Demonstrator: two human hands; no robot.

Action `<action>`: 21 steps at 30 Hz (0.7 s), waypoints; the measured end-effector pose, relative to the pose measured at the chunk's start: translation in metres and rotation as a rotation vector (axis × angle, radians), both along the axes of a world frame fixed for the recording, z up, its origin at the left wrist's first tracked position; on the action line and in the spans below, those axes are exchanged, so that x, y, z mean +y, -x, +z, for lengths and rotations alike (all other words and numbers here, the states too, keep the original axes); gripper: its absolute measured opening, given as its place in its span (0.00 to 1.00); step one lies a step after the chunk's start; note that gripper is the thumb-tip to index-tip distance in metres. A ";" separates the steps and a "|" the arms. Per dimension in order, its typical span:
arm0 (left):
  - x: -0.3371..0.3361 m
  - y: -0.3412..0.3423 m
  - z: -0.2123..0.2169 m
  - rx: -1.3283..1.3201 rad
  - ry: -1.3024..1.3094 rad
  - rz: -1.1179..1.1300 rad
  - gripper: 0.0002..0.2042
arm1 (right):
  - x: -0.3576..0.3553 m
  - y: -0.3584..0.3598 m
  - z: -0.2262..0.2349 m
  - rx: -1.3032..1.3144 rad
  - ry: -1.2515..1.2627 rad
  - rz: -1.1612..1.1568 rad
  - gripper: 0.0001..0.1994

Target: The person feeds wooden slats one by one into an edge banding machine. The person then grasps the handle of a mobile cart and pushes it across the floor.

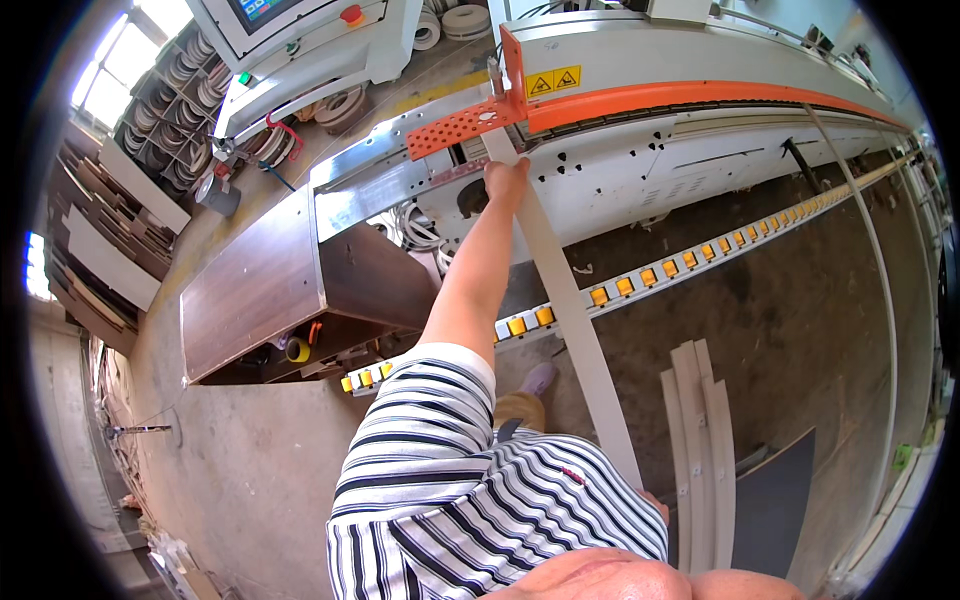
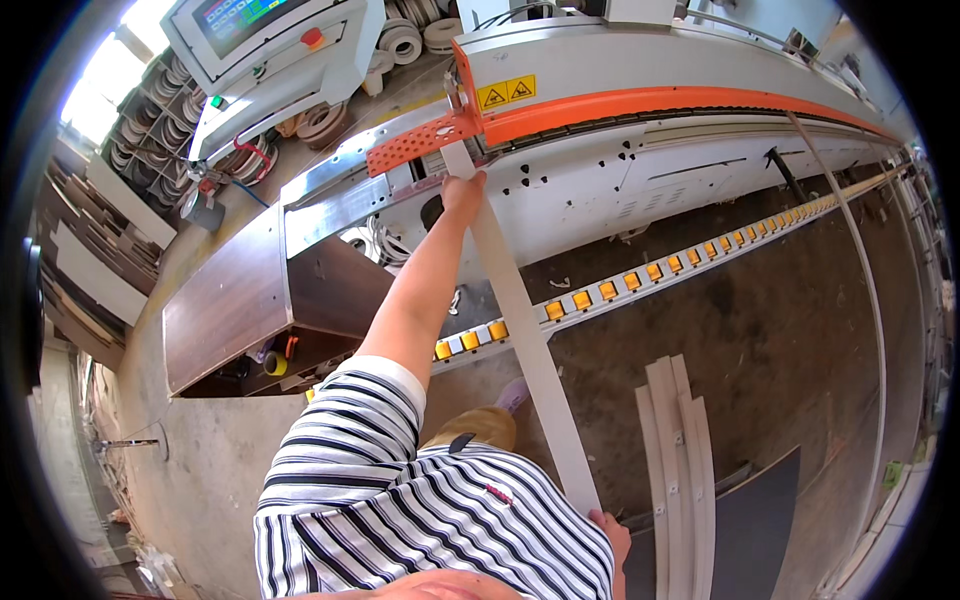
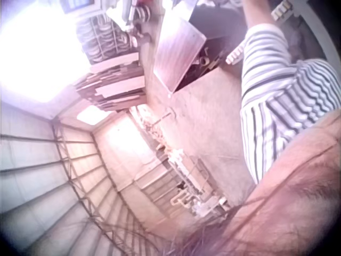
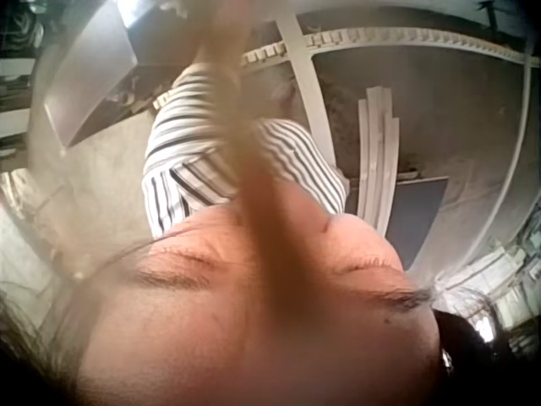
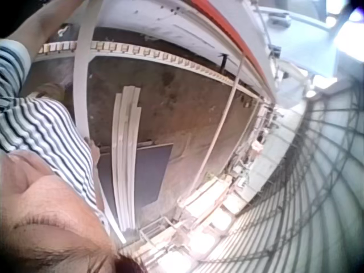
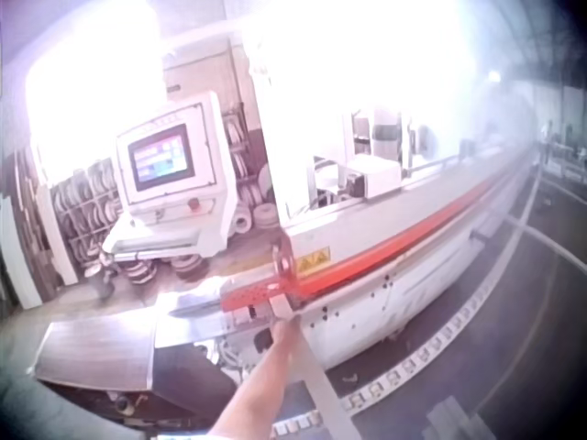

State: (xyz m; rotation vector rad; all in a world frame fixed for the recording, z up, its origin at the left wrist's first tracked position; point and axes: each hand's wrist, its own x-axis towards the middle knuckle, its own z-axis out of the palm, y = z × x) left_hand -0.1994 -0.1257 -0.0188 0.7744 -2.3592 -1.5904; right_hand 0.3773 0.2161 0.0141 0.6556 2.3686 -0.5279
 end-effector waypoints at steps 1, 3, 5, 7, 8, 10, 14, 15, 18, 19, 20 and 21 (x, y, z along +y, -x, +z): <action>0.000 -0.001 0.001 0.018 -0.015 -0.006 0.25 | 0.000 0.004 0.004 0.000 0.001 -0.004 0.22; 0.001 0.000 -0.002 0.030 0.002 0.010 0.25 | -0.002 0.008 0.011 0.009 0.005 -0.010 0.22; 0.001 0.001 -0.003 0.042 0.019 0.028 0.25 | -0.002 0.008 0.013 0.049 0.051 -0.027 0.23; 0.004 0.001 -0.004 0.039 0.043 0.066 0.25 | -0.002 0.006 0.010 0.046 0.058 -0.047 0.23; 0.002 0.002 -0.007 0.032 0.045 0.065 0.25 | -0.002 0.004 0.008 0.048 0.064 -0.065 0.24; -0.002 0.007 -0.012 -0.032 0.017 -0.002 0.28 | 0.000 0.007 0.008 0.044 0.064 -0.072 0.24; 0.011 0.009 -0.007 -0.075 0.003 0.001 0.28 | 0.006 0.012 0.010 0.091 0.075 -0.083 0.25; 0.014 0.009 -0.005 -0.026 -0.011 0.015 0.26 | 0.008 0.011 0.011 0.120 0.082 -0.081 0.26; 0.024 0.012 0.001 0.007 0.006 -0.002 0.23 | 0.024 0.009 0.002 0.198 0.126 -0.042 0.30; 0.028 0.014 0.003 0.008 0.035 -0.034 0.22 | 0.029 0.008 0.000 0.148 0.110 -0.102 0.31; 0.032 0.016 0.005 -0.007 0.034 -0.030 0.22 | 0.038 0.002 -0.010 0.133 0.109 -0.098 0.31; 0.035 0.018 0.007 -0.034 0.023 -0.049 0.24 | 0.048 -0.008 -0.025 0.163 0.111 -0.128 0.32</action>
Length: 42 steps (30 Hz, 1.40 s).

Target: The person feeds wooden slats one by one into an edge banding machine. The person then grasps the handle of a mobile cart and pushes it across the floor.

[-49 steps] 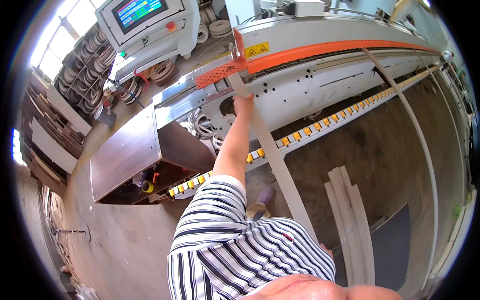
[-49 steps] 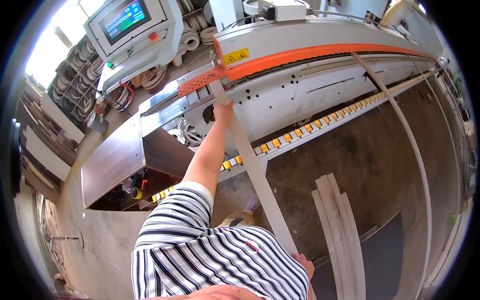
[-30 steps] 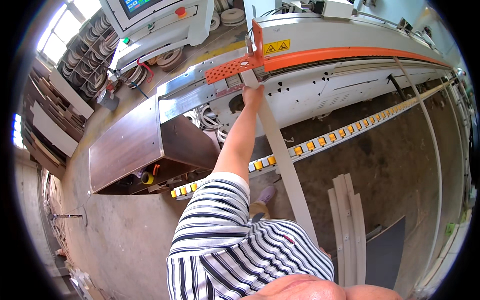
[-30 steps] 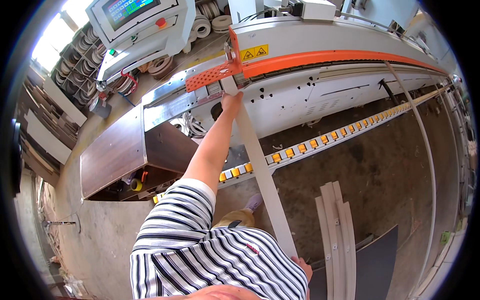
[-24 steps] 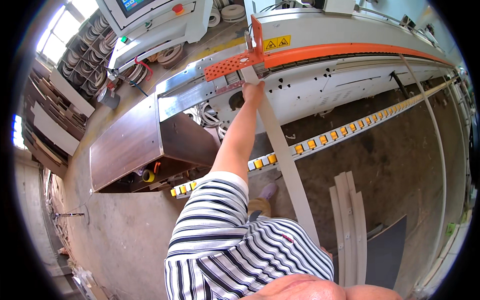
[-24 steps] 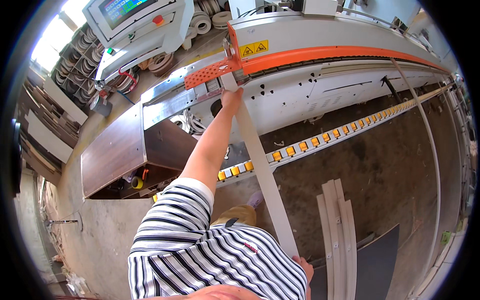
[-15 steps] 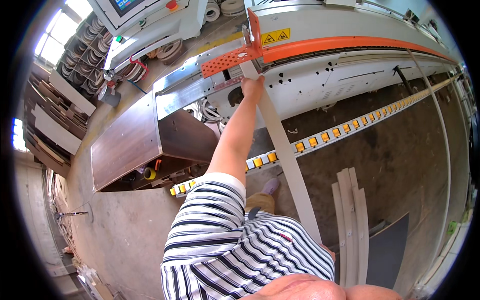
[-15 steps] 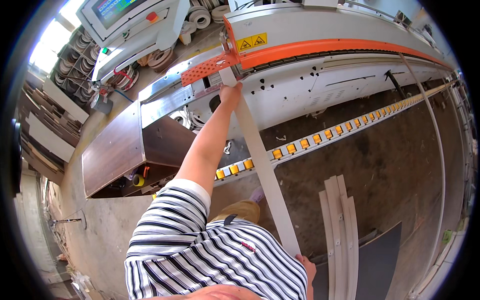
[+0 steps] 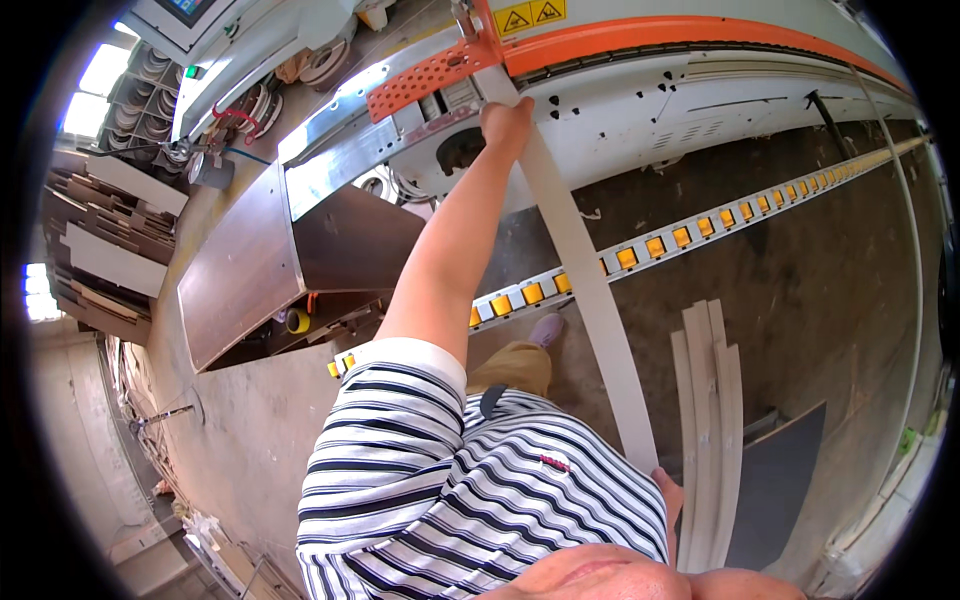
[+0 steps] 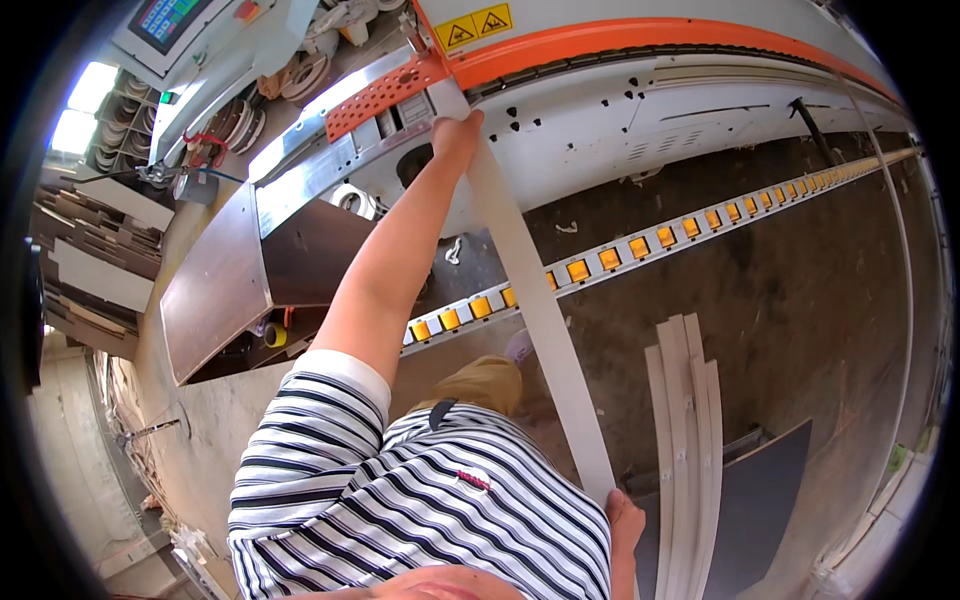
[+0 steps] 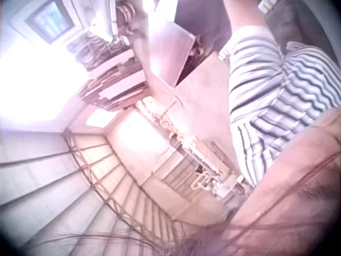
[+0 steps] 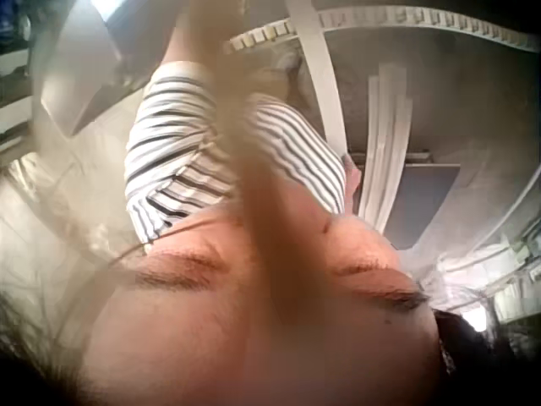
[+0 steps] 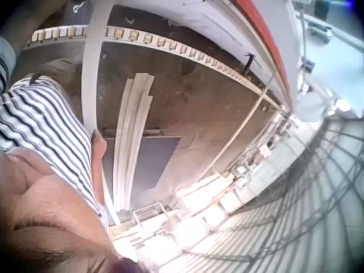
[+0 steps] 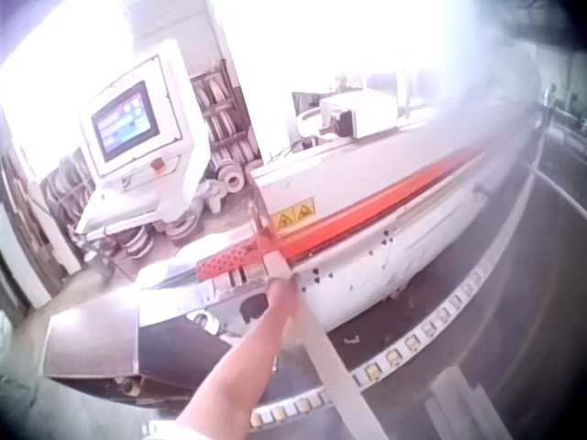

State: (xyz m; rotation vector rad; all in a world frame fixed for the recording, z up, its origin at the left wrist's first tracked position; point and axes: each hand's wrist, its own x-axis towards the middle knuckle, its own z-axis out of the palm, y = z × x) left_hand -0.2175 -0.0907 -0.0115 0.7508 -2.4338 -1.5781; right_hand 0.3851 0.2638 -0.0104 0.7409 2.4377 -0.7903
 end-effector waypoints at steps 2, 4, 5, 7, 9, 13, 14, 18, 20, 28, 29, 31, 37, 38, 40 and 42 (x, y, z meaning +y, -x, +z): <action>0.002 0.008 -0.008 -0.034 -0.004 -0.008 0.25 | 0.004 0.005 0.001 0.022 0.010 -0.020 0.33; 0.016 0.014 -0.009 -0.011 0.079 0.027 0.28 | -0.004 0.040 0.033 0.057 -0.131 0.083 0.33; 0.029 0.012 0.000 -0.010 -0.008 -0.004 0.32 | 0.002 0.040 0.027 0.068 -0.084 0.004 0.33; 0.056 0.030 -0.020 0.051 0.019 0.042 0.29 | 0.016 0.041 0.026 0.105 -0.131 -0.022 0.33; 0.079 0.072 -0.060 0.076 0.344 -0.090 0.24 | 0.025 0.052 0.037 0.109 -0.206 -0.064 0.34; 0.125 0.098 -0.089 0.223 1.268 -0.840 0.16 | 0.068 0.065 0.033 -0.035 -0.265 -0.153 0.26; 0.101 0.112 -0.096 0.409 1.481 -0.898 0.16 | 0.070 0.081 0.041 -0.007 -0.279 -0.097 0.22; 0.093 0.116 -0.074 -0.098 -0.323 -0.549 0.25 | 0.057 0.107 0.042 0.497 -0.496 -0.130 0.13; 0.108 0.054 -0.045 -0.218 -0.277 -0.844 0.29 | 0.034 0.100 0.043 0.803 -0.629 -0.081 0.15; 0.158 -0.174 -0.008 0.040 0.727 -1.234 0.33 | 0.041 0.015 -0.134 0.263 -0.188 -0.331 0.21; 0.159 -0.183 -0.006 0.205 0.926 -1.173 0.32 | 0.068 0.015 -0.144 0.155 -0.118 -0.391 0.23; 0.167 -0.183 0.002 0.165 0.958 -1.138 0.32 | 0.132 0.012 -0.179 0.073 -0.094 -0.472 0.25; 0.167 -0.175 -0.007 0.060 1.056 -1.006 0.28 | 0.295 0.029 -0.292 0.106 -0.238 -0.452 0.24; 0.165 -0.173 -0.009 0.045 1.076 -0.994 0.28 | 0.314 0.036 -0.307 0.135 -0.279 -0.416 0.24; 0.169 -0.175 -0.007 0.126 1.071 -1.019 0.28 | 0.347 0.047 -0.336 0.150 -0.327 -0.396 0.24; 0.170 -0.178 -0.005 0.073 1.077 -0.974 0.27 | 0.373 0.054 -0.363 0.152 -0.330 -0.386 0.25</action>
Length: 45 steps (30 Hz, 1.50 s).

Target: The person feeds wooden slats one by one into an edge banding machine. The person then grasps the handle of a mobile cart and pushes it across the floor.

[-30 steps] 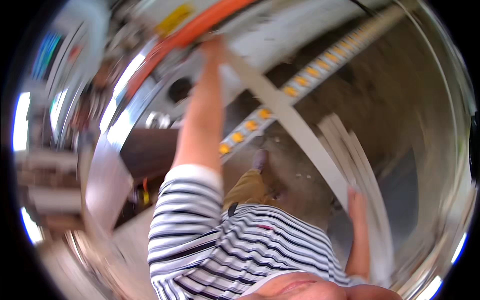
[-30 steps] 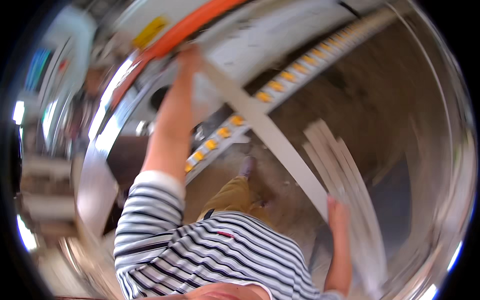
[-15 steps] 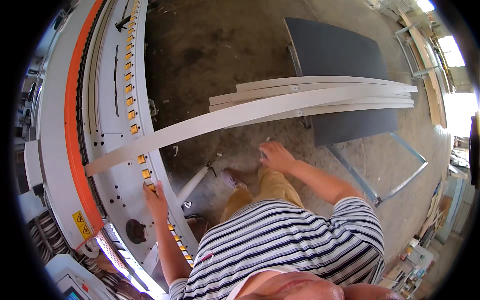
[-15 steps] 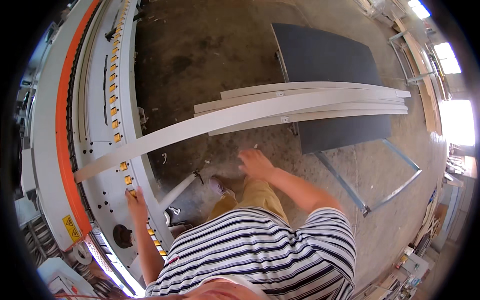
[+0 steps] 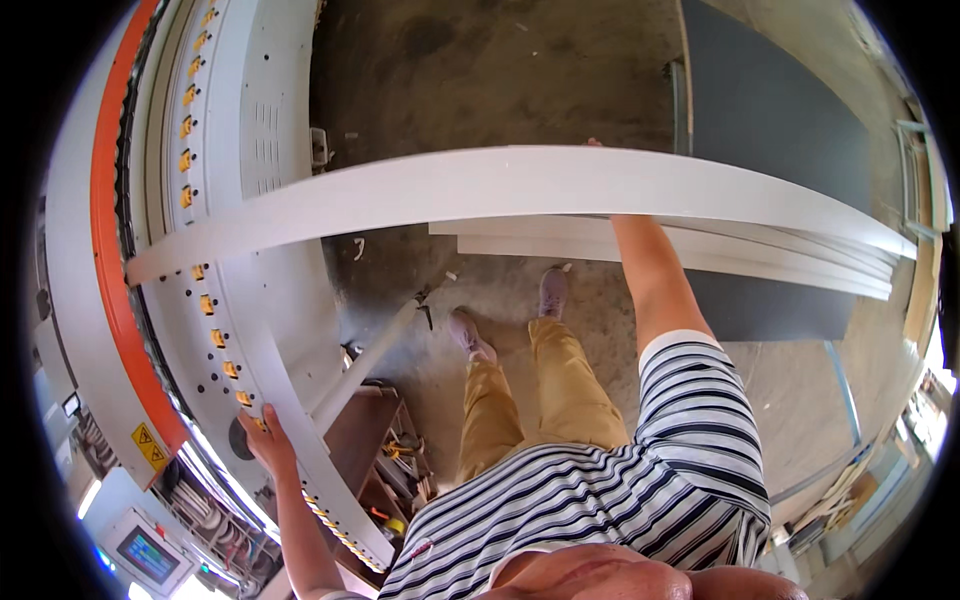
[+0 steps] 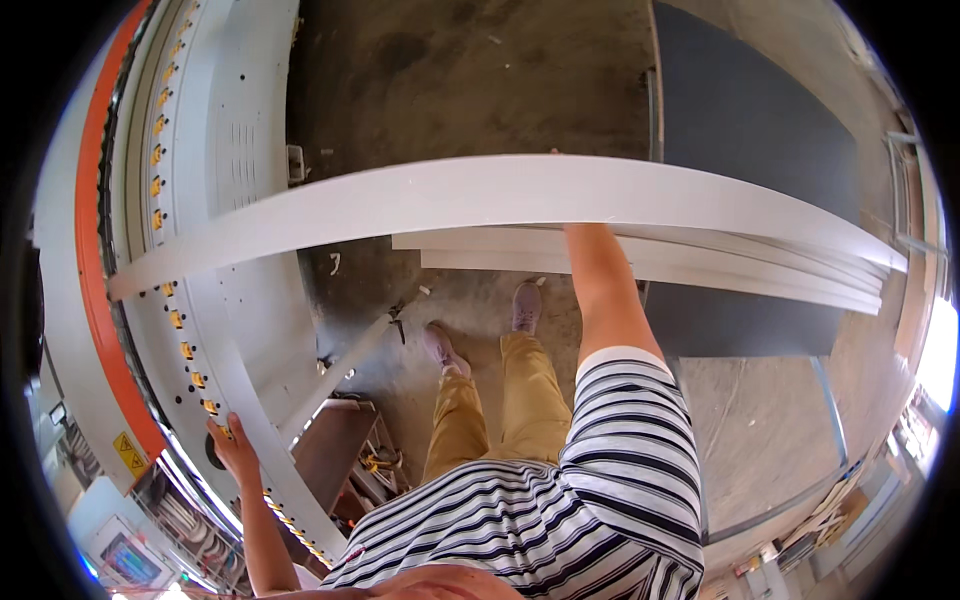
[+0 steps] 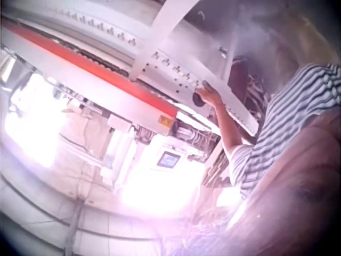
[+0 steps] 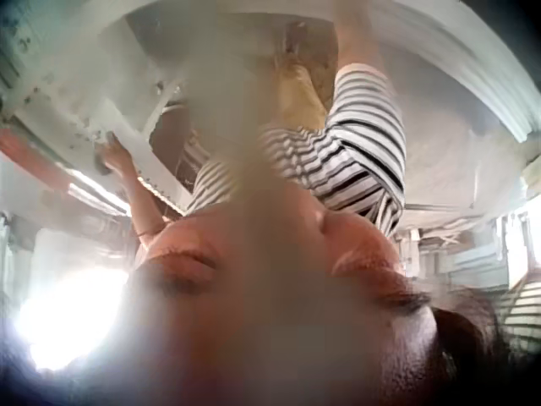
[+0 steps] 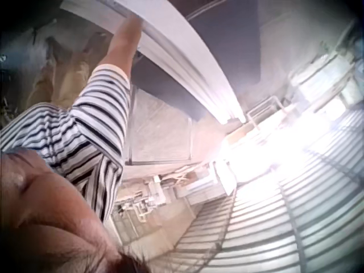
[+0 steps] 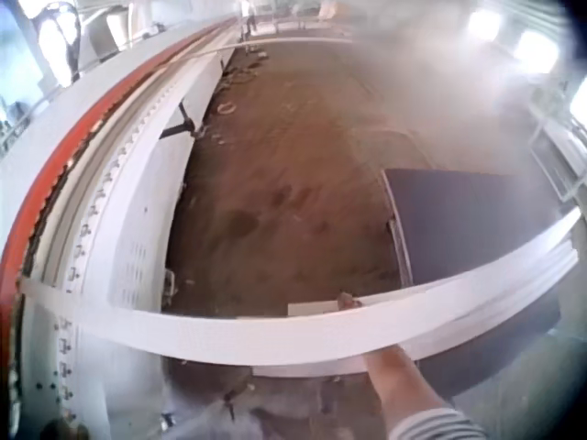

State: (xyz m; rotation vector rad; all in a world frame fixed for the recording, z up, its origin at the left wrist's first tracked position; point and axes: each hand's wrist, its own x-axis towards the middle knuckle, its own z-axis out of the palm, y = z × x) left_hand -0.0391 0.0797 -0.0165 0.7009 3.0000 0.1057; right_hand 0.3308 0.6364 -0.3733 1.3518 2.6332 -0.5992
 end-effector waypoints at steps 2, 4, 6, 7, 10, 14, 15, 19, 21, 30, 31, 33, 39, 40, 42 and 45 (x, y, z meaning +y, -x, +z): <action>0.007 0.000 -0.004 0.000 -0.022 -0.008 0.26 | 0.025 -0.003 -0.024 -0.004 0.020 0.001 0.25; 0.011 0.001 -0.020 -0.004 -0.035 -0.004 0.25 | 0.047 -0.014 -0.045 -0.076 0.062 -0.034 0.25; -0.003 -0.002 -0.005 -0.040 -0.075 0.056 0.24 | 0.014 0.024 -0.040 -0.337 0.053 -0.032 0.30; -0.010 -0.001 0.000 -0.035 -0.057 0.069 0.24 | 0.008 0.031 -0.027 -0.369 0.147 0.008 0.32; -0.009 -0.002 -0.003 -0.023 -0.046 0.053 0.24 | -0.025 0.013 -0.023 -0.430 0.270 0.090 0.35; 0.010 -0.004 -0.004 -0.027 -0.067 0.021 0.25 | -0.088 -0.037 -0.035 -0.464 0.430 0.165 0.37; 0.012 -0.003 -0.002 -0.039 -0.058 0.021 0.25 | -0.100 -0.046 -0.035 -0.453 0.465 0.164 0.38; -0.001 0.002 -0.006 0.045 0.023 0.021 0.26 | -0.134 -0.065 -0.003 -0.420 0.606 0.186 0.36; 0.003 -0.005 -0.001 0.059 0.044 0.010 0.27 | -0.153 -0.070 0.031 -0.149 0.410 0.149 0.32; -0.029 -0.086 0.008 -0.193 -0.771 -0.147 0.20 | -0.262 -0.048 0.311 0.074 0.359 0.197 0.24; -0.043 -0.113 0.006 -0.493 -0.769 -0.133 0.18 | -0.281 -0.047 0.335 0.082 0.346 0.201 0.24; -0.050 -0.169 0.014 -0.950 -0.544 -0.194 0.16 | -0.315 -0.041 0.369 0.096 0.366 0.105 0.22; -0.084 -0.232 0.001 -1.762 -1.392 0.238 0.26 | -0.441 0.043 0.413 0.223 0.402 0.183 0.17; -0.088 -0.225 0.025 -1.554 -1.478 0.097 0.26 | -0.456 0.051 0.410 0.271 0.311 0.355 0.17; -0.106 -0.207 0.050 -1.231 -1.477 0.309 0.25 | -0.476 0.060 0.434 0.404 0.310 0.458 0.20; -0.150 -0.177 0.080 -0.842 -1.542 0.365 0.22 | -0.459 0.037 0.439 0.237 0.341 0.531 0.28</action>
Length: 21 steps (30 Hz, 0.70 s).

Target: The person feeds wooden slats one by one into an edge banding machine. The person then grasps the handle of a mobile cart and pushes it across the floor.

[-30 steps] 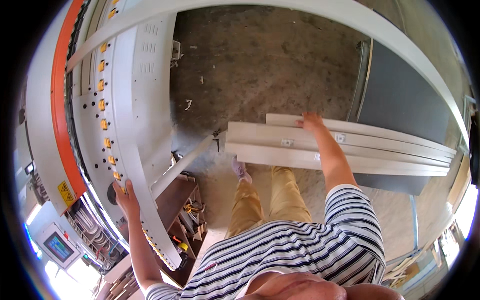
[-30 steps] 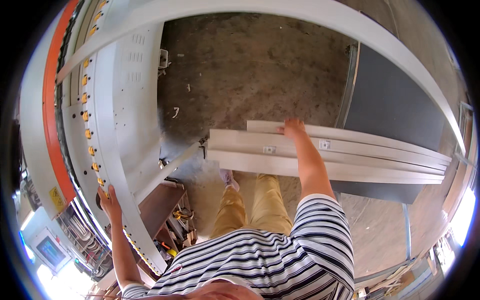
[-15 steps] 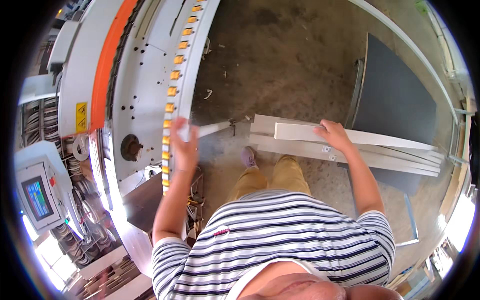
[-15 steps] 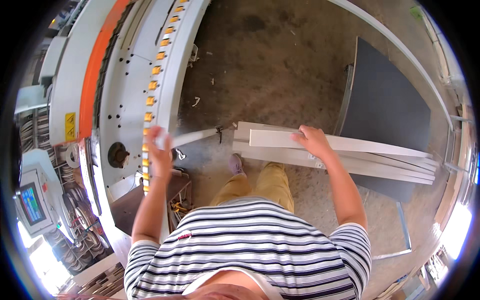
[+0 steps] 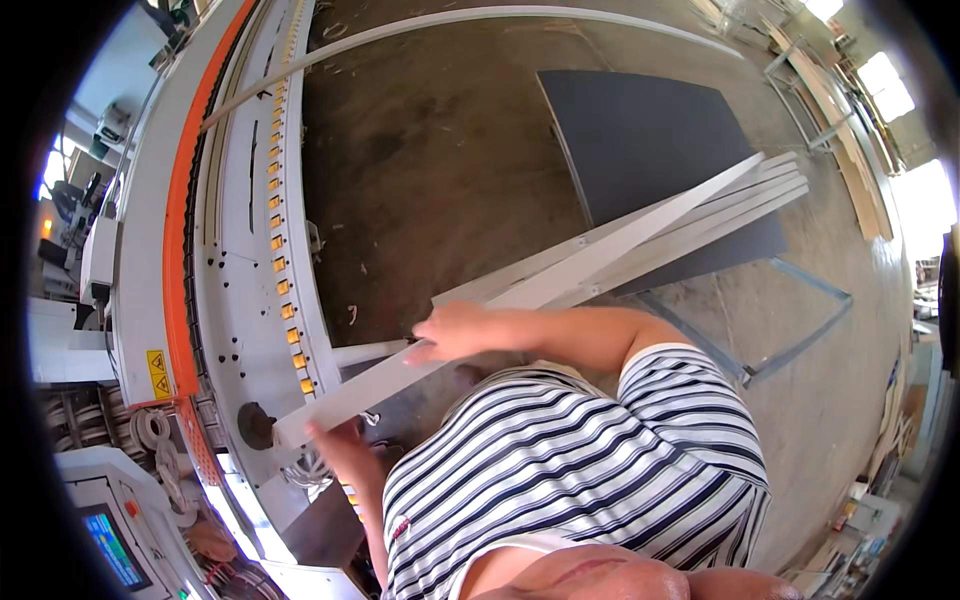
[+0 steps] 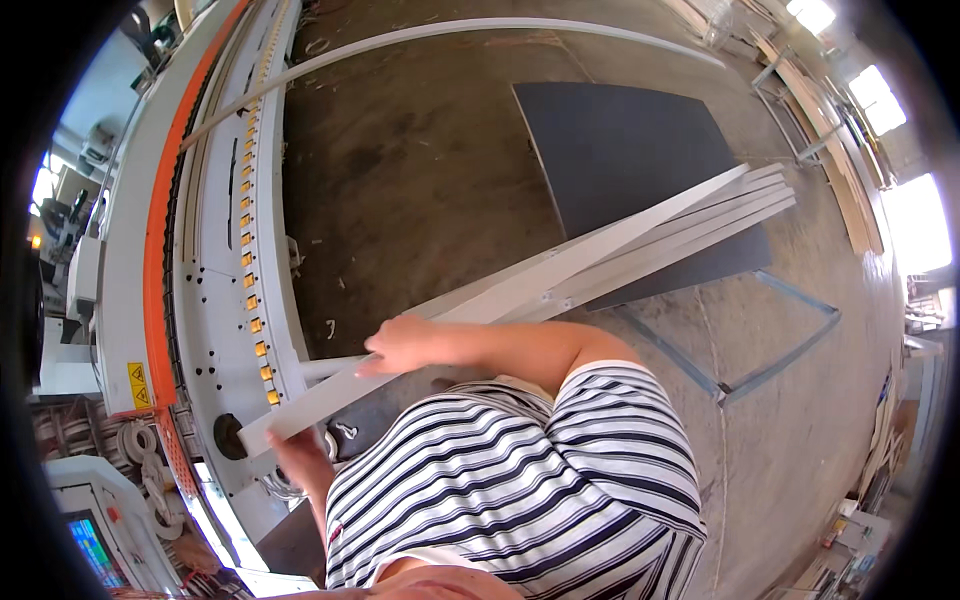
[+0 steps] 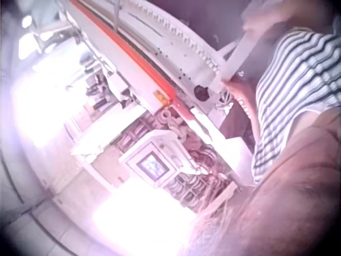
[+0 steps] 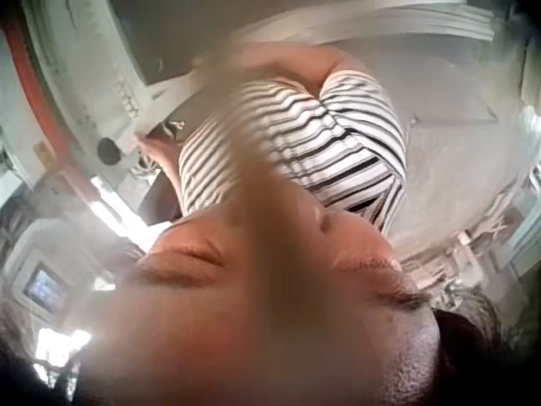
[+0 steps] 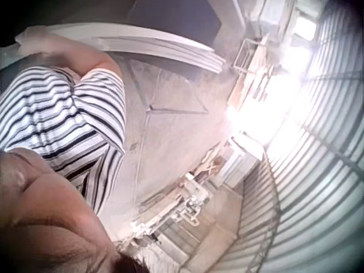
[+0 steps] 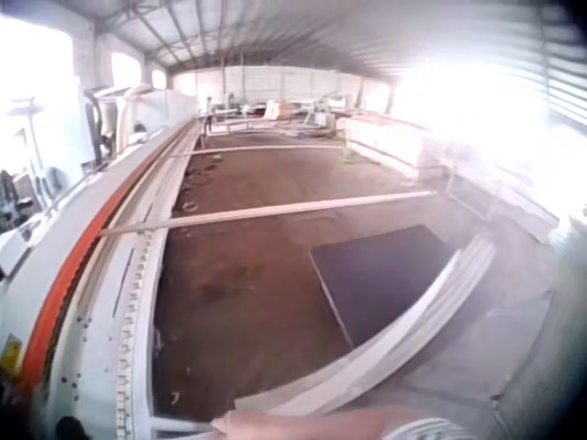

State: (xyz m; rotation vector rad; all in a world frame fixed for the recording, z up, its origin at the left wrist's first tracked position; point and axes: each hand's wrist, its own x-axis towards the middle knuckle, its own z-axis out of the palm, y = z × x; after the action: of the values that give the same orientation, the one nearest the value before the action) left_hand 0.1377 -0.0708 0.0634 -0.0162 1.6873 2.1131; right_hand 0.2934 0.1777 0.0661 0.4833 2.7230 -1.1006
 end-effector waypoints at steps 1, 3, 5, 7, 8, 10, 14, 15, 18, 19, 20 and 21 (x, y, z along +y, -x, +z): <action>-0.029 0.022 0.003 0.022 -0.093 0.042 0.22 | 0.010 -0.009 0.006 -0.106 0.042 0.131 0.31; -0.067 0.044 0.024 0.070 -0.081 0.274 0.23 | 0.047 -0.056 -0.022 -0.187 0.256 0.166 0.36; -0.103 0.067 0.014 0.122 0.059 0.355 0.26 | 0.095 -0.126 -0.074 -0.410 0.245 0.146 0.34; -0.102 0.081 0.006 -0.030 0.073 0.547 0.30 | 0.135 -0.209 -0.101 -0.527 0.131 0.122 0.33; -0.103 0.098 -0.011 -0.005 0.145 0.560 0.34 | 0.165 -0.253 -0.147 -0.579 -0.088 0.141 0.34; -0.127 0.122 -0.052 0.047 0.600 0.646 0.43 | 0.156 -0.272 -0.164 -0.509 -0.106 -0.004 0.36; -0.161 0.129 -0.088 0.094 0.862 0.701 0.47 | 0.118 -0.232 -0.124 -0.530 -0.042 -0.002 0.41; -0.159 0.132 -0.084 0.089 0.858 0.732 0.47 | 0.112 -0.233 -0.124 -0.479 -0.015 -0.021 0.39; -0.150 0.162 -0.080 0.021 0.898 0.722 0.48 | 0.087 -0.222 -0.100 -0.368 -0.191 0.084 0.35; -0.142 0.176 -0.087 0.019 0.931 0.808 0.45 | 0.077 -0.219 -0.087 -0.341 -0.223 0.081 0.34; -0.132 0.188 -0.091 0.019 0.961 0.890 0.43 | 0.069 -0.213 -0.073 -0.313 -0.246 0.068 0.33; -0.110 0.193 -0.081 0.030 0.904 0.822 0.43 | 0.062 -0.212 -0.067 -0.315 -0.247 0.052 0.33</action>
State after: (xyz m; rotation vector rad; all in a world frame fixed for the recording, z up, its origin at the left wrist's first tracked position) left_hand -0.0553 -0.1811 -0.0171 -1.0996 2.8209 1.5416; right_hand 0.5050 0.2394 -0.0008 0.5624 2.5807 -0.6160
